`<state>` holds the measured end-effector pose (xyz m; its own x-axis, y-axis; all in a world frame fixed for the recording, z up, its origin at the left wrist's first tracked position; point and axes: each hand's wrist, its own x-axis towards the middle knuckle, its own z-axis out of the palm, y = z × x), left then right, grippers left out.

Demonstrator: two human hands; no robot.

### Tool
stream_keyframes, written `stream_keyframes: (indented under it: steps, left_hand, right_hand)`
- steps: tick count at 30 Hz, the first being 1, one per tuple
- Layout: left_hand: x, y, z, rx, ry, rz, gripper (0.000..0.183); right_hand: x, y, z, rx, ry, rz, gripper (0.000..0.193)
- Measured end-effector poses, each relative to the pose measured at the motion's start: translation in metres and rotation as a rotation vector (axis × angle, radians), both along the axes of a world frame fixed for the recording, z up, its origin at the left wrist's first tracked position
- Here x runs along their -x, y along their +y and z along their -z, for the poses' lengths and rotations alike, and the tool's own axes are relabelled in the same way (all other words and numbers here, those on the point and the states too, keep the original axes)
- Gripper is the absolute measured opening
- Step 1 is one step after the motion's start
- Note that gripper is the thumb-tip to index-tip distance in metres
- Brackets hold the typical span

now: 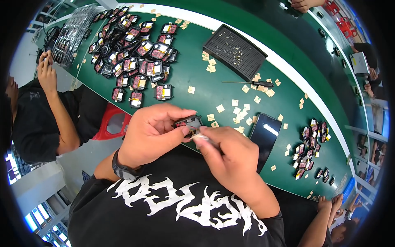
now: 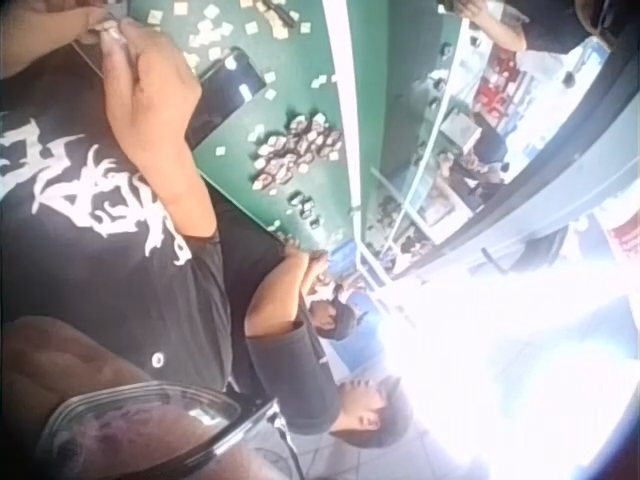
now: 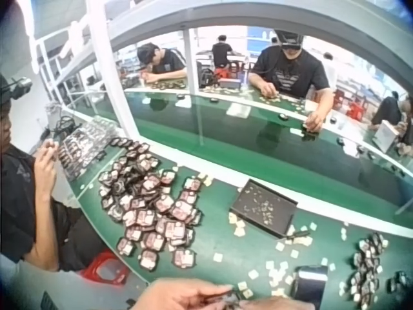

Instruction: Assemble small electronic components, specifically attaching connectors and cleaning circuit boards at a factory workstation.

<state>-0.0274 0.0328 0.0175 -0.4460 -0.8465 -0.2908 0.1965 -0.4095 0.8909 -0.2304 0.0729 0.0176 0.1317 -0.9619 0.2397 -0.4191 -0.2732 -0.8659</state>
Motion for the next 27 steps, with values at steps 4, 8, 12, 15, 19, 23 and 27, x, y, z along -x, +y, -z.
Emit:
stream_keyframes:
  steps: [4, 8, 12, 15, 19, 23, 27]
  left_hand:
    - [0.003, 0.001, 0.0, 0.004, 0.01, 0.015, 0.03]
    - [0.006, 0.001, 0.0, 0.012, 0.034, -0.006, 0.029]
    - [0.004, 0.003, 0.008, 0.038, -0.062, 0.038, 0.03]
    - [0.005, 0.006, 0.01, 0.109, -0.039, 0.009, 0.032]
    - [0.002, 0.009, 0.013, 0.159, -0.051, 0.051, 0.035]
    - [0.0, 0.011, 0.016, 0.134, 0.054, 0.072, 0.036]
    - [-0.003, 0.01, 0.014, 0.167, 0.054, 0.089, 0.037]
  right_hand:
    - [-0.009, 0.008, -0.001, -0.363, -0.344, 0.157, 0.01]
    - [-0.013, 0.009, 0.012, -0.282, -0.401, 0.156, 0.008]
    - [-0.011, 0.007, 0.009, -0.296, -0.333, 0.115, 0.011]
    - [-0.012, 0.005, 0.014, -0.231, -0.342, 0.16, 0.008]
    - [-0.01, 0.006, 0.012, -0.267, -0.302, 0.169, 0.01]
    - [-0.015, 0.006, 0.01, -0.34, -0.591, 0.264, 0.017]
    - [-0.006, -0.003, 0.009, -0.601, -0.67, 0.189, 0.018]
